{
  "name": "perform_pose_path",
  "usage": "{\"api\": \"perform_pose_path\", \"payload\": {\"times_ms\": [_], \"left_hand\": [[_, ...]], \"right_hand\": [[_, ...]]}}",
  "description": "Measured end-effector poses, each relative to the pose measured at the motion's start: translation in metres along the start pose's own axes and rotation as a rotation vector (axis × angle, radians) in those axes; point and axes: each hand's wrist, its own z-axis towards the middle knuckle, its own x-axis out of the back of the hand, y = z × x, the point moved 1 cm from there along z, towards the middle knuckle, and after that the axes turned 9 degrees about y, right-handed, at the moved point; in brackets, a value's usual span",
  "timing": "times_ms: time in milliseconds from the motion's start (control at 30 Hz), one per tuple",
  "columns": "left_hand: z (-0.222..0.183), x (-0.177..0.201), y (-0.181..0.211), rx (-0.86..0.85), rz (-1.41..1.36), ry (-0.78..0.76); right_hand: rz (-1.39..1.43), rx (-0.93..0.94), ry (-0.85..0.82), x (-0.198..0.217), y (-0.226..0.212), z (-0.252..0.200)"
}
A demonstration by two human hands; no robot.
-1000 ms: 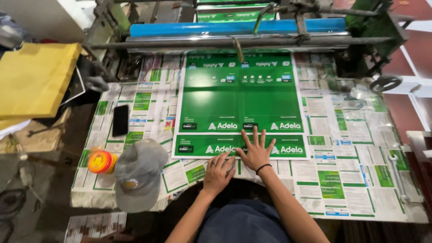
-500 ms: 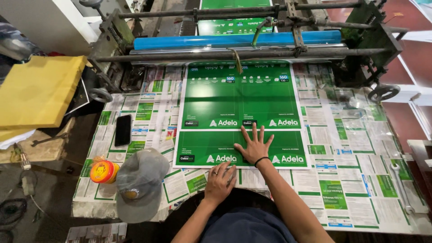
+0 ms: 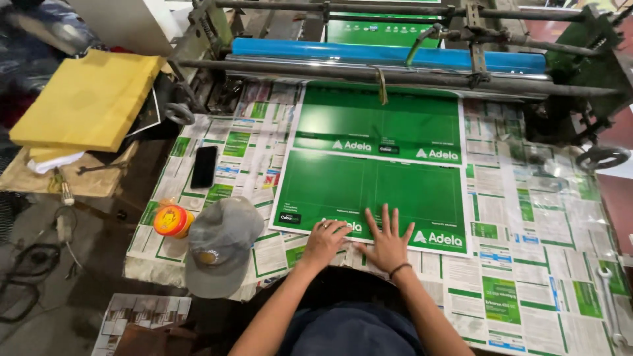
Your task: Aligning large green paper sheets on an industrial printing press for processing.
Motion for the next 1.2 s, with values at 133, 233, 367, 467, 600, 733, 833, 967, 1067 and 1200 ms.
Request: {"api": "perform_pose_path", "payload": {"times_ms": [133,233,367,467,600,733,833,967,1067,1200], "left_hand": [[0.002,-0.007,-0.004,-0.003,-0.009,-0.034],[0.001,-0.001,0.006,-0.001,0.063,-0.031],[-0.007,0.015,0.035,-0.097,0.172,0.197],[-0.016,0.011,0.037,-0.106,0.143,0.225],[-0.029,0.002,0.032,-0.012,0.105,0.075],[-0.026,0.011,0.04,0.049,0.066,0.088],[-0.024,0.015,0.039,0.046,0.03,0.097],[-0.024,0.016,0.044,0.028,0.029,0.1],[-0.02,0.015,0.043,0.027,0.031,0.117],[-0.023,0.015,0.04,0.022,0.032,0.121]], "right_hand": [[-0.016,0.014,-0.094,0.022,-0.007,-0.013],[-0.089,0.003,-0.173,0.025,0.003,-0.001],[-0.032,0.096,-0.122,0.055,0.008,0.029],[-0.009,0.078,0.008,0.102,-0.007,0.041],[0.108,-0.003,0.369,0.11,-0.021,0.023],[0.045,-0.036,0.218,0.03,-0.002,-0.008],[0.062,0.019,0.126,0.009,-0.002,-0.013],[-0.018,-0.038,0.055,0.027,-0.015,-0.025],[-0.074,-0.068,-0.022,0.024,-0.017,-0.026],[-0.086,-0.067,-0.059,0.004,-0.009,-0.022]]}}
